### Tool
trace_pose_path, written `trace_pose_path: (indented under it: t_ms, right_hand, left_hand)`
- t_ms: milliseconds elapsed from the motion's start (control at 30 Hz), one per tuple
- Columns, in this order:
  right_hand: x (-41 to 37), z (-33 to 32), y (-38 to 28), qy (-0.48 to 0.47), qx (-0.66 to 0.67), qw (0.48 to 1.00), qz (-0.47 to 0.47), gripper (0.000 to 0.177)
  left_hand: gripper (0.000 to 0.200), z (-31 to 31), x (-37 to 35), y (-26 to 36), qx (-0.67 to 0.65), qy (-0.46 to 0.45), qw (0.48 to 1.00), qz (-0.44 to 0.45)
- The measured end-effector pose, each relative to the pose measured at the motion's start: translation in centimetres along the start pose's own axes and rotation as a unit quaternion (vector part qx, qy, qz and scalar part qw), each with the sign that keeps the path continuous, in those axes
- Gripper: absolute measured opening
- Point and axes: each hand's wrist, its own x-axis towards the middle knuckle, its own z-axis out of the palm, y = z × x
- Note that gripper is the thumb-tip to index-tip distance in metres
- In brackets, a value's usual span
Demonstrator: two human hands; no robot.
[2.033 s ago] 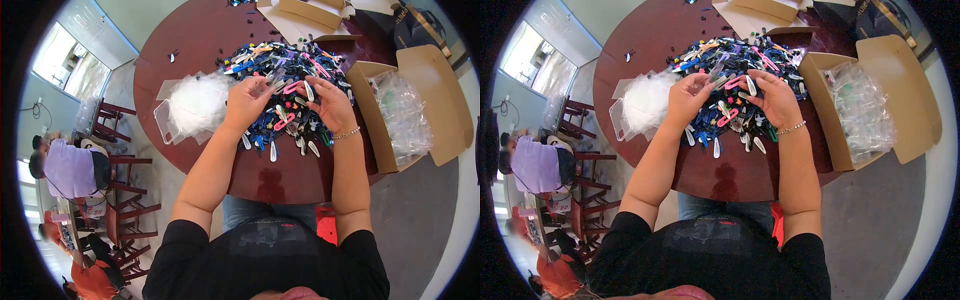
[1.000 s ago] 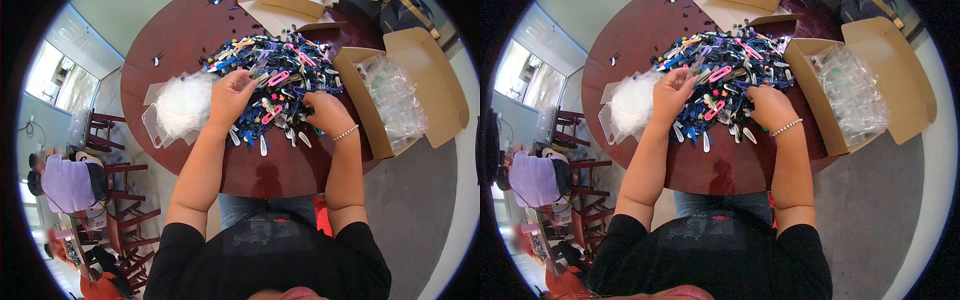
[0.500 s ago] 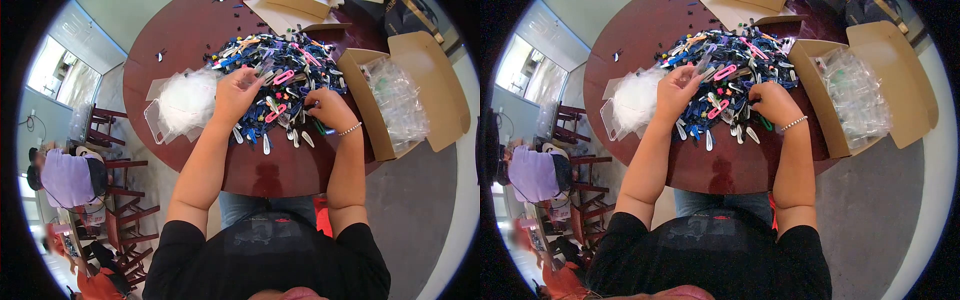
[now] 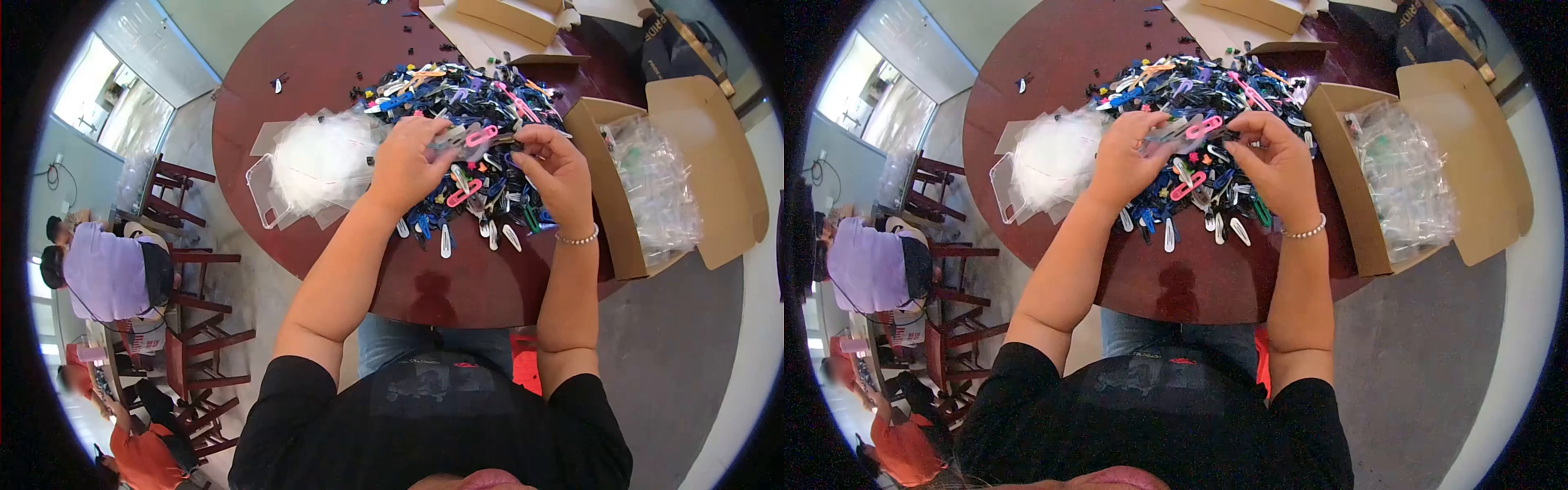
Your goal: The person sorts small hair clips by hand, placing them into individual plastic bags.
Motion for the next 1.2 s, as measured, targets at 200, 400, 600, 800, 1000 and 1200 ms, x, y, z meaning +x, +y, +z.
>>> trace_pose_path:
  t_ms: [200,400,600,800,1000,1200]
  right_hand:
    - [-0.3,2.8,-1.2,0.004,-0.108,0.993,-0.054,0.024]
    - [-0.2,3.1,-0.6,0.017,-0.169,0.982,-0.086,0.016]
    - [-0.5,0.6,-0.6,0.08,-0.189,0.979,0.013,0.01]
    - [-0.8,-1.0,-1.7,-0.154,-0.322,0.929,0.096,0.018]
    - [-1.9,0.0,-1.1,-0.26,-0.457,0.848,0.066,0.021]
    - [-1.1,0.0,-0.4,-0.258,-0.413,0.867,0.1,0.017]
  left_hand:
    - [0.043,0.3,0.0,0.5,-0.011,0.015,0.998,0.052]
    - [0.045,0.1,0.1,0.9,-0.031,-0.01,0.999,0.026]
    - [0.045,0.6,-0.1,0.4,-0.075,0.02,0.996,-0.038]
    - [0.041,0.7,-0.4,-0.5,-0.051,0.009,0.993,-0.104]
    - [0.04,0.6,-0.3,-0.9,-0.044,0.011,0.994,-0.096]
    - [0.041,0.5,-0.1,-0.3,-0.034,0.021,0.999,-0.026]
